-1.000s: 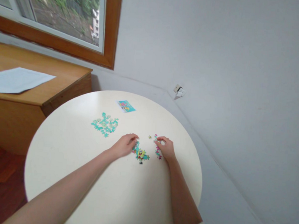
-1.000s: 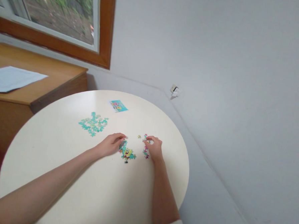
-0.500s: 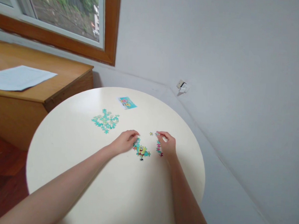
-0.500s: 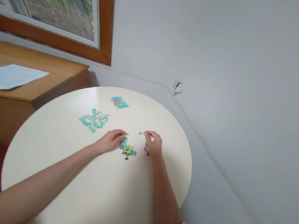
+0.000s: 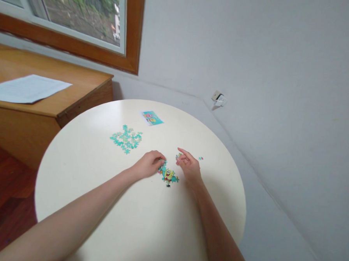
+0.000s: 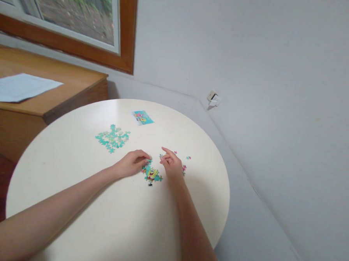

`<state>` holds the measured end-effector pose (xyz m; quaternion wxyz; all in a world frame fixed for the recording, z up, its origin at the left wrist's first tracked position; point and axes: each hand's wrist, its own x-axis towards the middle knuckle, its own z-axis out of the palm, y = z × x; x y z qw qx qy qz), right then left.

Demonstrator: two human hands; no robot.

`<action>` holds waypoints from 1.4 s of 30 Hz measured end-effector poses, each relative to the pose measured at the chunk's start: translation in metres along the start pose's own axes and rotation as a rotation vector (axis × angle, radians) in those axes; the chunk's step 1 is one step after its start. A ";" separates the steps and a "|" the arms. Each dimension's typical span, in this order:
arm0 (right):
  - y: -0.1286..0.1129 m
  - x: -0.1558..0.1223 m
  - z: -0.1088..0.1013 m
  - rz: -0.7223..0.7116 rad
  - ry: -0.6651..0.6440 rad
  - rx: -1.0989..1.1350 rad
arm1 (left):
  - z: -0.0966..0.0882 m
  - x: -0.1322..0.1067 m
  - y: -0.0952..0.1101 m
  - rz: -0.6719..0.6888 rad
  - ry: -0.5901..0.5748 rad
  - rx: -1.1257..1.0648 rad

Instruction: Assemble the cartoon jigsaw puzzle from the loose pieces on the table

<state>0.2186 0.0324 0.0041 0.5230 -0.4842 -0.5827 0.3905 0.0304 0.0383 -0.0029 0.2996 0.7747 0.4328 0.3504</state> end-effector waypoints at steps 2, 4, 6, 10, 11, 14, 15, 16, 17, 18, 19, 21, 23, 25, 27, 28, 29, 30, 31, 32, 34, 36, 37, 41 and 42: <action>-0.001 0.000 -0.001 0.003 -0.025 -0.029 | 0.000 0.000 0.001 0.004 -0.003 0.010; -0.002 -0.001 -0.001 0.032 -0.040 -0.029 | -0.001 0.000 0.002 0.009 -0.007 0.016; -0.003 -0.001 0.000 0.069 -0.044 -0.002 | -0.001 0.000 0.002 0.012 -0.011 0.021; -0.007 -0.003 0.001 0.115 -0.040 0.014 | 0.000 0.001 0.000 0.015 -0.014 0.035; -0.007 -0.003 0.001 0.119 -0.042 0.005 | 0.000 0.001 -0.001 0.016 -0.014 0.038; -0.008 -0.004 0.001 0.124 -0.045 -0.006 | 0.001 0.001 -0.003 0.023 -0.014 0.043; -0.008 -0.004 0.001 0.127 -0.046 0.002 | 0.002 0.001 -0.003 0.027 -0.014 0.044; -0.007 -0.004 0.001 0.128 -0.049 0.014 | 0.002 0.001 -0.003 0.031 -0.014 0.045; -0.007 -0.004 0.001 0.127 -0.053 0.026 | 0.002 0.000 -0.004 0.036 -0.014 0.045; -0.007 -0.003 0.001 0.125 -0.057 0.037 | 0.001 0.000 -0.003 0.041 -0.015 0.046; -0.006 -0.003 0.001 0.120 -0.060 0.044 | 0.001 0.000 -0.003 0.046 -0.015 0.047; -0.006 -0.003 0.001 0.109 -0.064 0.048 | 0.001 0.000 -0.003 0.054 -0.013 0.050; -0.005 -0.003 0.001 0.103 -0.074 0.044 | 0.001 0.000 -0.002 0.061 -0.007 0.053; -0.005 -0.003 0.001 0.105 -0.093 0.034 | 0.000 0.000 -0.001 0.075 0.002 0.056; -0.004 -0.003 0.001 0.112 -0.113 0.028 | -0.001 -0.001 0.002 0.102 0.011 0.060; -0.004 -0.003 0.001 0.117 -0.120 0.029 | -0.002 -0.001 0.004 0.119 0.013 0.063; -0.004 -0.003 0.001 0.122 -0.126 0.031 | -0.003 -0.001 0.006 0.137 0.013 0.067; -0.004 -0.004 0.001 0.127 -0.129 0.033 | -0.004 -0.002 0.009 0.154 0.011 0.070; -0.004 -0.004 0.002 0.132 -0.130 0.034 | -0.005 -0.003 0.011 0.169 0.006 0.073; -0.004 -0.004 0.002 0.137 -0.130 0.035 | -0.006 -0.003 0.014 0.185 0.000 0.075; -0.005 -0.004 0.002 0.146 -0.137 0.035 | -0.007 -0.005 0.017 0.229 -0.009 0.085; -0.007 -0.005 0.003 0.155 -0.157 0.031 | -0.007 -0.006 0.019 0.275 -0.005 0.097; -0.008 -0.006 0.003 0.159 -0.168 0.029 | -0.006 -0.006 0.020 0.291 -0.001 0.103; -0.009 -0.006 0.004 0.165 -0.197 0.016 | -0.006 -0.006 0.020 0.296 -0.003 0.121; -0.009 -0.006 0.004 0.163 -0.201 0.015 | -0.006 -0.006 0.020 0.293 -0.005 0.126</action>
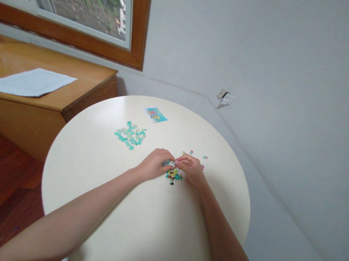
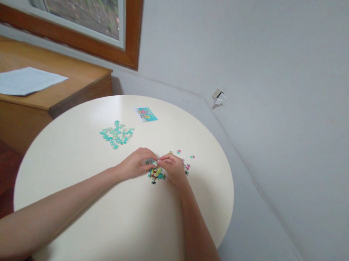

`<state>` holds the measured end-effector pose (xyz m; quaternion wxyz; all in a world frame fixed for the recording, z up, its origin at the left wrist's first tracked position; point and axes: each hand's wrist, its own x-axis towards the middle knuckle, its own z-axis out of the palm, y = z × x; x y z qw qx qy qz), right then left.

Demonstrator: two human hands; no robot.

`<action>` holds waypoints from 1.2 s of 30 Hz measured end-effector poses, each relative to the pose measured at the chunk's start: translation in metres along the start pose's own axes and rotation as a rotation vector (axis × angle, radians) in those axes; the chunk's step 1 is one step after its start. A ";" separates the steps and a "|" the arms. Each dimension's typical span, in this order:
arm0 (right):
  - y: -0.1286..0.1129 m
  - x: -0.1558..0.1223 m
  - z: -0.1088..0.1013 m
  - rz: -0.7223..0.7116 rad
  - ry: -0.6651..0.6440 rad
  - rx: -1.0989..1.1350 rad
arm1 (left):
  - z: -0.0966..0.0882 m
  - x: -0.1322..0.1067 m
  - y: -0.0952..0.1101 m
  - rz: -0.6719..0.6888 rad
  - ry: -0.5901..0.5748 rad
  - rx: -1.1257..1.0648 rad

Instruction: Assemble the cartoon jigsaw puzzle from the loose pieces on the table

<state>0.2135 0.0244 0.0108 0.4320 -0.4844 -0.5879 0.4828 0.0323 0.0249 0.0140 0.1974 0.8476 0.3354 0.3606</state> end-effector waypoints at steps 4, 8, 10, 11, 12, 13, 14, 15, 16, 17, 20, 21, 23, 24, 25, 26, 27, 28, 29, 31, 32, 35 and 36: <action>0.000 0.000 0.001 -0.014 -0.019 0.021 | -0.001 0.000 0.001 0.004 0.012 0.011; -0.002 -0.001 0.001 -0.026 -0.042 0.021 | 0.000 0.000 0.001 0.050 0.035 0.009; -0.003 -0.001 0.000 -0.033 -0.048 0.002 | 0.001 0.000 0.000 0.058 0.038 0.017; -0.004 -0.001 0.000 -0.036 -0.051 -0.007 | 0.001 0.000 0.000 0.058 0.039 0.023; -0.004 -0.001 0.000 -0.038 -0.054 -0.014 | 0.000 0.000 0.000 0.058 0.039 0.029; -0.003 -0.001 -0.001 -0.040 -0.056 -0.019 | 0.000 0.000 0.000 0.058 0.039 0.034; -0.002 0.000 -0.001 -0.043 -0.057 -0.021 | 0.000 0.000 0.000 0.056 0.038 0.039; -0.001 0.000 -0.002 -0.046 -0.057 -0.022 | -0.001 0.000 0.001 0.052 0.036 0.045; 0.000 0.001 -0.002 -0.050 -0.056 -0.022 | -0.002 0.000 0.001 0.043 0.033 0.050; 0.001 0.001 -0.003 -0.052 -0.056 -0.020 | -0.002 0.000 0.002 0.029 0.027 0.056; 0.003 0.002 -0.003 -0.054 -0.053 -0.006 | -0.004 0.000 0.002 -0.012 0.009 0.067; 0.003 0.002 -0.004 -0.054 -0.049 -0.002 | -0.005 0.000 0.002 -0.021 0.005 0.068; 0.003 0.002 -0.004 -0.056 -0.036 0.005 | -0.006 0.001 0.002 -0.032 0.001 0.066; 0.003 0.001 -0.005 -0.057 -0.028 0.007 | -0.006 0.001 0.002 -0.039 -0.002 0.064; 0.003 0.001 -0.005 -0.057 -0.019 0.010 | -0.007 0.002 0.001 -0.046 -0.004 0.062; 0.003 0.001 -0.005 -0.057 -0.011 0.013 | -0.007 0.002 0.001 -0.053 -0.008 0.059; 0.003 0.001 -0.005 -0.056 -0.004 0.016 | -0.008 0.002 0.001 -0.061 -0.011 0.056; 0.003 0.001 -0.005 -0.054 0.003 0.019 | -0.009 0.002 0.001 -0.068 -0.014 0.052; 0.003 0.001 -0.005 -0.051 0.007 0.019 | -0.009 0.003 0.001 -0.076 -0.018 0.048; 0.003 0.002 -0.005 -0.046 0.015 0.019 | -0.011 0.003 0.000 -0.096 -0.024 0.040; 0.004 0.002 -0.005 -0.044 0.018 0.019 | -0.012 0.003 0.000 -0.108 -0.027 0.035; 0.005 0.002 -0.006 -0.042 0.037 0.028 | -0.015 0.004 0.000 -0.136 -0.050 0.019; 0.005 0.002 -0.006 -0.043 0.045 0.033 | -0.016 0.004 0.000 -0.142 -0.062 0.014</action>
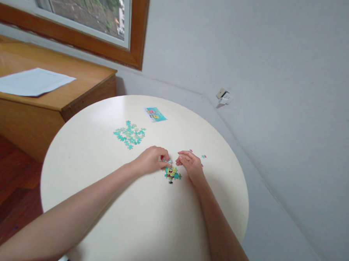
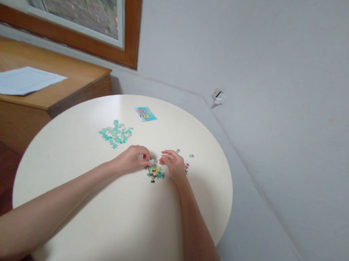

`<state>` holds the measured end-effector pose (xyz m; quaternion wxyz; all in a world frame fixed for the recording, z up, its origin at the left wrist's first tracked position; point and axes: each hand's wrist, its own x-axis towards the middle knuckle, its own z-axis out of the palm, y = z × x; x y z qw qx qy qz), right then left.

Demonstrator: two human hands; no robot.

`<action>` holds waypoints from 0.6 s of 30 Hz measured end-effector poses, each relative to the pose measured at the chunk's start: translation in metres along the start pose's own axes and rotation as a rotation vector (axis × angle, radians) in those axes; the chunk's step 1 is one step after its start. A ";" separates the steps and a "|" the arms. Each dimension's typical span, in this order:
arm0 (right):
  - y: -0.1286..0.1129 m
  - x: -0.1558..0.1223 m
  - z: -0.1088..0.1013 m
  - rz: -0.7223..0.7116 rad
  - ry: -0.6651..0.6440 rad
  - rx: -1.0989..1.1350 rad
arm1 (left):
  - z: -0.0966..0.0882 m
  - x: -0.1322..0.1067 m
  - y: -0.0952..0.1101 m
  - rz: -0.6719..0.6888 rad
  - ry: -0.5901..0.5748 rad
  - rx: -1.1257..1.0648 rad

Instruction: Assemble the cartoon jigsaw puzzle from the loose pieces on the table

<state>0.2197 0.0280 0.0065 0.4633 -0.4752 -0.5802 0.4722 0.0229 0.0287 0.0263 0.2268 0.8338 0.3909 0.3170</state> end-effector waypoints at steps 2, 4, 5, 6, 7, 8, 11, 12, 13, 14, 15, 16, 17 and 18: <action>0.001 0.001 0.000 -0.004 0.016 0.010 | -0.001 0.000 0.001 -0.006 -0.028 -0.006; 0.002 0.002 -0.001 -0.008 0.024 0.012 | -0.003 -0.001 0.001 -0.009 -0.054 -0.004; 0.003 0.002 -0.001 -0.007 0.025 0.011 | -0.003 -0.001 0.002 -0.010 -0.066 -0.001; 0.003 0.002 -0.001 -0.006 0.025 0.010 | -0.004 -0.001 0.002 -0.011 -0.077 0.004; 0.003 0.002 -0.001 -0.004 0.024 0.009 | -0.004 -0.002 0.002 -0.012 -0.087 0.010; 0.003 0.002 -0.001 -0.002 0.021 0.009 | -0.005 -0.002 0.003 -0.012 -0.096 0.018; 0.003 0.003 0.000 0.002 0.008 0.015 | -0.006 -0.003 0.004 -0.010 -0.120 0.044; 0.003 0.003 0.000 0.005 0.004 0.018 | -0.006 -0.003 0.004 -0.008 -0.127 0.054; 0.003 0.003 0.001 0.007 0.001 0.021 | -0.006 -0.003 0.004 -0.004 -0.136 0.062; 0.002 0.003 0.001 0.008 0.002 0.024 | -0.006 -0.003 0.004 0.001 -0.149 0.070; 0.002 0.003 0.001 0.008 0.004 0.026 | -0.006 -0.003 0.004 0.006 -0.165 0.076; 0.002 0.003 0.001 0.009 0.006 0.027 | -0.006 -0.003 0.004 0.013 -0.183 0.081; 0.002 0.003 0.001 0.009 0.008 0.027 | -0.006 -0.003 0.005 0.021 -0.202 0.084; 0.001 0.002 0.001 0.010 0.009 0.028 | -0.006 -0.003 0.005 0.029 -0.220 0.087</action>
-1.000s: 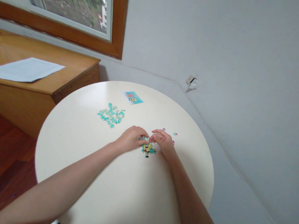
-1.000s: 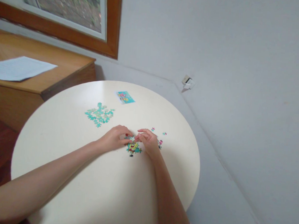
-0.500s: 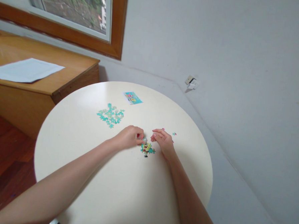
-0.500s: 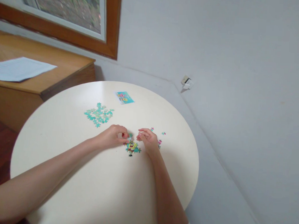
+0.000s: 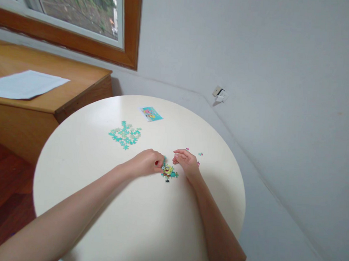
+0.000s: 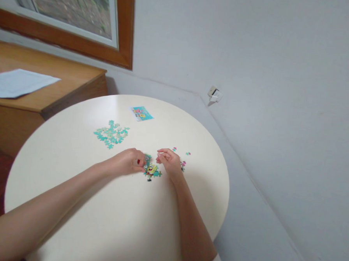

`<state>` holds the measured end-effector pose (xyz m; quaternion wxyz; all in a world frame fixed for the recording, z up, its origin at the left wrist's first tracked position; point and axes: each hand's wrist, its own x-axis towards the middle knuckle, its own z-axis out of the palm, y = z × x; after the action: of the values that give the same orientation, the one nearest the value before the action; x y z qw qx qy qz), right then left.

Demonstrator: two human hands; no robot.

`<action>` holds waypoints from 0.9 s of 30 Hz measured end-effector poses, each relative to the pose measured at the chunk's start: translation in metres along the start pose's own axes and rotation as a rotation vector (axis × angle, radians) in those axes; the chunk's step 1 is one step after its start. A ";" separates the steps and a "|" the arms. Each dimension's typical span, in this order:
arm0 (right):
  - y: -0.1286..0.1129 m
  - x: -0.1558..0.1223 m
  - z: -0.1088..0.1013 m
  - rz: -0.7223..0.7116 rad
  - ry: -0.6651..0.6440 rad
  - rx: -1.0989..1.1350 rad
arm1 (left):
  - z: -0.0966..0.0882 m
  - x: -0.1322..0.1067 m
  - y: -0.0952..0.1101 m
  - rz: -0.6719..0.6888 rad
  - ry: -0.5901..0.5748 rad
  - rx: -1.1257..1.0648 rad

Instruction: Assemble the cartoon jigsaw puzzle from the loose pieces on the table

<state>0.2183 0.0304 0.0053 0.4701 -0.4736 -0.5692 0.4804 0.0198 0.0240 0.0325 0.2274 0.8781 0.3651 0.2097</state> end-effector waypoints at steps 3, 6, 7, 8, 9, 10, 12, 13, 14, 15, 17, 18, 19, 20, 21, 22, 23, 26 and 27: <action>0.000 0.000 0.000 0.000 -0.008 0.001 | 0.000 0.000 0.002 0.023 -0.041 0.009; 0.004 0.000 0.000 -0.020 -0.005 0.002 | 0.000 0.000 0.003 0.036 -0.058 0.024; 0.006 0.001 0.000 -0.030 0.002 0.003 | 0.000 -0.001 0.003 0.039 -0.062 0.029; 0.009 0.002 0.000 -0.038 0.010 0.004 | 0.001 -0.001 0.003 0.044 -0.065 0.033; 0.011 0.002 0.000 -0.044 0.016 0.004 | 0.001 -0.001 0.003 0.048 -0.069 0.036; 0.013 0.003 0.001 -0.048 0.020 0.003 | 0.000 -0.001 0.003 0.053 -0.073 0.039; 0.016 0.004 0.001 -0.051 0.018 0.003 | 0.000 -0.001 0.003 0.062 -0.078 0.042; 0.016 0.004 0.001 -0.053 0.015 0.003 | 0.000 -0.001 0.003 0.065 -0.079 0.043; 0.016 0.004 0.000 -0.055 0.012 0.003 | 0.000 -0.001 0.004 0.068 -0.079 0.044; 0.016 0.004 0.000 -0.057 0.010 0.004 | 0.000 -0.001 0.004 0.070 -0.079 0.044; 0.017 0.004 0.000 -0.061 0.009 0.005 | 0.000 -0.001 0.004 0.075 -0.078 0.045; 0.017 0.004 0.000 -0.063 0.009 0.005 | 0.001 -0.001 0.004 0.077 -0.078 0.044; 0.018 0.004 0.000 -0.066 0.010 0.005 | 0.001 -0.001 0.004 0.080 -0.078 0.044; 0.018 0.005 0.000 -0.068 0.011 0.005 | 0.001 -0.001 0.003 0.082 -0.077 0.043; 0.019 0.005 0.000 -0.068 0.010 0.004 | 0.002 -0.001 0.003 0.086 -0.077 0.041; 0.020 0.006 0.000 -0.067 0.009 0.003 | 0.002 -0.001 0.003 0.090 -0.077 0.039; 0.020 0.006 0.000 -0.065 0.008 0.002 | 0.002 -0.001 0.003 0.094 -0.076 0.038; 0.020 0.006 0.000 -0.058 -0.003 -0.002 | 0.001 -0.002 0.003 0.106 -0.074 0.035; 0.019 0.006 0.001 -0.057 -0.005 -0.002 | 0.001 -0.002 0.003 0.109 -0.071 0.035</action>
<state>0.2187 0.0383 -0.0135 0.4816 -0.4563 -0.5844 0.4672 0.0208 0.0207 0.0329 0.2132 0.9074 0.3120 0.1842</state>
